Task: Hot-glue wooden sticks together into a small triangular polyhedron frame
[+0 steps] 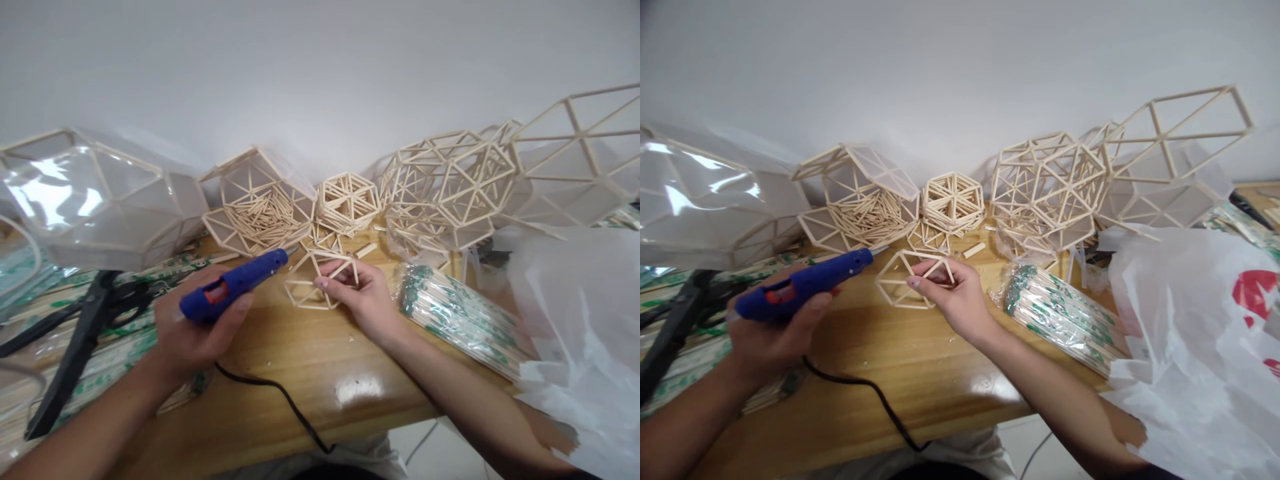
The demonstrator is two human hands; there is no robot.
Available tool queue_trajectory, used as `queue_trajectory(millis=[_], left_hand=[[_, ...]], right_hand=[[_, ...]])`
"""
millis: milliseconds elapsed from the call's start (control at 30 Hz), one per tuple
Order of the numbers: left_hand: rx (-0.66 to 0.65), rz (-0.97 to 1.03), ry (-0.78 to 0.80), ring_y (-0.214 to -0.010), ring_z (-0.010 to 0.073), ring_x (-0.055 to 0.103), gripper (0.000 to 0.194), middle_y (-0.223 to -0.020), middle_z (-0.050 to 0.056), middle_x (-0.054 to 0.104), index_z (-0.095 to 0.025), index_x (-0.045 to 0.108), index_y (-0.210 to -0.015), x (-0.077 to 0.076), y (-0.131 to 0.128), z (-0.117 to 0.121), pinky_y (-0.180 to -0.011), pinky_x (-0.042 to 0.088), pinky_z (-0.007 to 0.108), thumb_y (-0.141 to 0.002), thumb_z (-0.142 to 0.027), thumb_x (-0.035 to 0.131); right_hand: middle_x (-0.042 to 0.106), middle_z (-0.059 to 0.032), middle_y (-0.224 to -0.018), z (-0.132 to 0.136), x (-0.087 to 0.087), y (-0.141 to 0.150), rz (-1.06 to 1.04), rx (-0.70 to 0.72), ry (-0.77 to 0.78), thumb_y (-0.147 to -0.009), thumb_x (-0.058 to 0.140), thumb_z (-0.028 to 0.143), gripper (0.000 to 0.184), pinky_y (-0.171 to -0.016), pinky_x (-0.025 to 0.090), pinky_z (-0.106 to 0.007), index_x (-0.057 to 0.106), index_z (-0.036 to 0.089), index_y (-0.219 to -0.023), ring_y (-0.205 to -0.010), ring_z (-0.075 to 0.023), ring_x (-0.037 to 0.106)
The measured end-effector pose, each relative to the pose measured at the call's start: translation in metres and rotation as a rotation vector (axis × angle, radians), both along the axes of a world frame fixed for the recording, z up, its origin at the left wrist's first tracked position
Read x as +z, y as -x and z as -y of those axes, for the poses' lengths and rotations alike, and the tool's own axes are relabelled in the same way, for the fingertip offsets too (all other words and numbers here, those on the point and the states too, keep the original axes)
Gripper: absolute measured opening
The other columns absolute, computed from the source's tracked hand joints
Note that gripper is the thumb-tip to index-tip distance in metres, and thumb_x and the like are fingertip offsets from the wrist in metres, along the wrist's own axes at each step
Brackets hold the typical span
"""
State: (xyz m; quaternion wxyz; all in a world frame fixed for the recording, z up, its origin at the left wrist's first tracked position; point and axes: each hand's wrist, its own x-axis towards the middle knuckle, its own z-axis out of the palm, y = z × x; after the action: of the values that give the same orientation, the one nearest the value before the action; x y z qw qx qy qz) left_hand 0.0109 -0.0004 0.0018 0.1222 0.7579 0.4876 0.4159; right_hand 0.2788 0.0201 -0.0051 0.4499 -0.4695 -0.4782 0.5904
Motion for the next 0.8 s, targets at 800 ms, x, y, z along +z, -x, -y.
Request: queue_trajectory(millis=[800], left_hand=[[-0.134,0.333,0.203,-0.069,0.0154,0.073,0.011,-0.089,0.001,0.081,-0.026,0.081,-0.104,-0.014,0.004,0.0,-0.071,0.062,0.028,-0.094,-0.028,0.075]], right_hand=[[0.075,0.0038,-0.073,0.0,-0.008,0.0,-0.403,0.242,0.257,-0.071,0.1,0.032,0.023,-0.068,0.047,-0.024,0.084,0.023,-0.084,-0.067,-0.0098,0.064]])
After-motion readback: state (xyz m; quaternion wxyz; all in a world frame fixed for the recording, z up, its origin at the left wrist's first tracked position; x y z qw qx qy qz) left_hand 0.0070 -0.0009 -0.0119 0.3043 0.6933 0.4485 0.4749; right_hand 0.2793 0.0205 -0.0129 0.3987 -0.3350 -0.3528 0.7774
